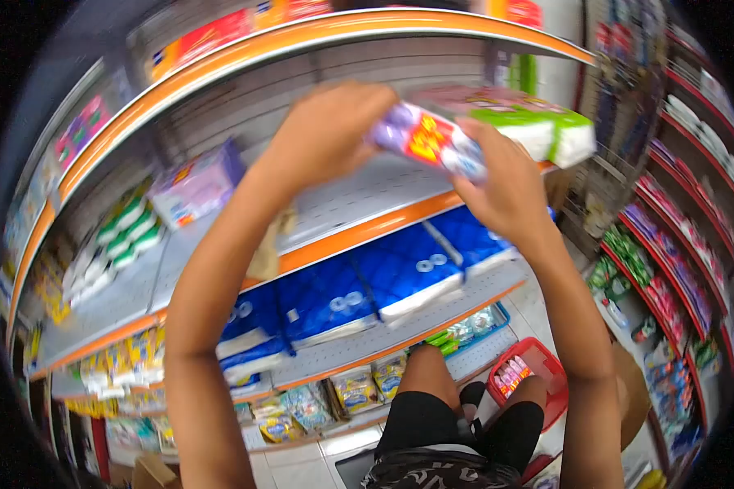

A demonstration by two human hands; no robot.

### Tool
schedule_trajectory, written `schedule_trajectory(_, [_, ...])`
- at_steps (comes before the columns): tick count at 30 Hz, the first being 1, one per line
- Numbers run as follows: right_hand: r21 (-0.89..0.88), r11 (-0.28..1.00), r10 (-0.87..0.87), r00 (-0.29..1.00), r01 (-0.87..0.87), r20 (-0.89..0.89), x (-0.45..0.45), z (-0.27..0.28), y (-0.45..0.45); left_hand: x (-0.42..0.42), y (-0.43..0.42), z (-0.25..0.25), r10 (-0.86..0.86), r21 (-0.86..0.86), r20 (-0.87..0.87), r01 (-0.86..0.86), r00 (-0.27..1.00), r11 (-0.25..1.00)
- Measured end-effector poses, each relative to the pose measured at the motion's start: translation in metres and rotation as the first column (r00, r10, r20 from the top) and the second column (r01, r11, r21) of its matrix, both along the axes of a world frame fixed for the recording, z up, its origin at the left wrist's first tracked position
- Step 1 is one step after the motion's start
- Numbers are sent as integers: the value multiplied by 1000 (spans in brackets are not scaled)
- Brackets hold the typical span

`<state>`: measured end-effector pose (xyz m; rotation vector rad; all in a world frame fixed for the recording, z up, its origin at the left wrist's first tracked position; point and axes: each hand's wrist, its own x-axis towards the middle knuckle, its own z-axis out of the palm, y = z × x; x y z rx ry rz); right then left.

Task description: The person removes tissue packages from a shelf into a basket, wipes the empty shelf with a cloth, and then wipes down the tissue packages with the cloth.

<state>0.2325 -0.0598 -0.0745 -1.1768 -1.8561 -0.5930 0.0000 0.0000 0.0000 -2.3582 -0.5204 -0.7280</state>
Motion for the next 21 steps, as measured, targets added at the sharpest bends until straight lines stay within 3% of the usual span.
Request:
schedule_trajectory(2, [72, 997, -32, 999, 34, -36, 13, -22, -53, 15, -24, -22, -205, 82, -36, 208, 978, 975])
schedule_trajectory(3, [39, 995, -88, 984, 95, -158, 64, -45, -97, 81, -53, -23, -330, 65, -120, 339, 936, 939])
schedule_trajectory(4, [9, 990, -139, 980, 142, -146, 84, -56, -121, 109, -68, -34, -354, 47, -117, 361, 928, 931])
schedule_trajectory(5, [-21, 984, -175, 951, 175, -256, 101, -71, -142, 138, -79, -45, -379, 28, -132, 386, 916, 922])
schedule_trajectory(7, [-122, 947, -322, 862, 298, -392, 137, -107, -183, 201, -93, -77, -485, -35, -131, 485, 864, 874])
schedule_trajectory(9, [-195, 932, -361, 732, 306, -578, 171, -145, -212, 268, -107, -114, -590, -100, -115, 581, 799, 808])
schedule_trajectory(11, [-365, 834, -551, 612, 413, -567, 202, -190, -241, 340, -113, -172, -685, -201, -81, 661, 724, 723])
schedule_trajectory(15, [-697, 565, -824, 271, 442, -497, 257, -305, -284, 455, -140, -309, -749, -461, -148, 625, 646, 630])
schedule_trajectory(17, [-644, 584, -801, 218, 495, -558, 274, -387, -302, 495, -163, -375, -771, -570, -183, 573, 610, 589])
schedule_trajectory(19, [-697, 538, -811, 66, 474, -581, 273, -443, -317, 523, -185, -437, -785, -659, -229, 502, 576, 560])
schedule_trajectory(21, [-817, 393, -851, -168, 423, -497, 267, -485, -321, 535, -207, -493, -693, -698, -95, 449, 715, 558])
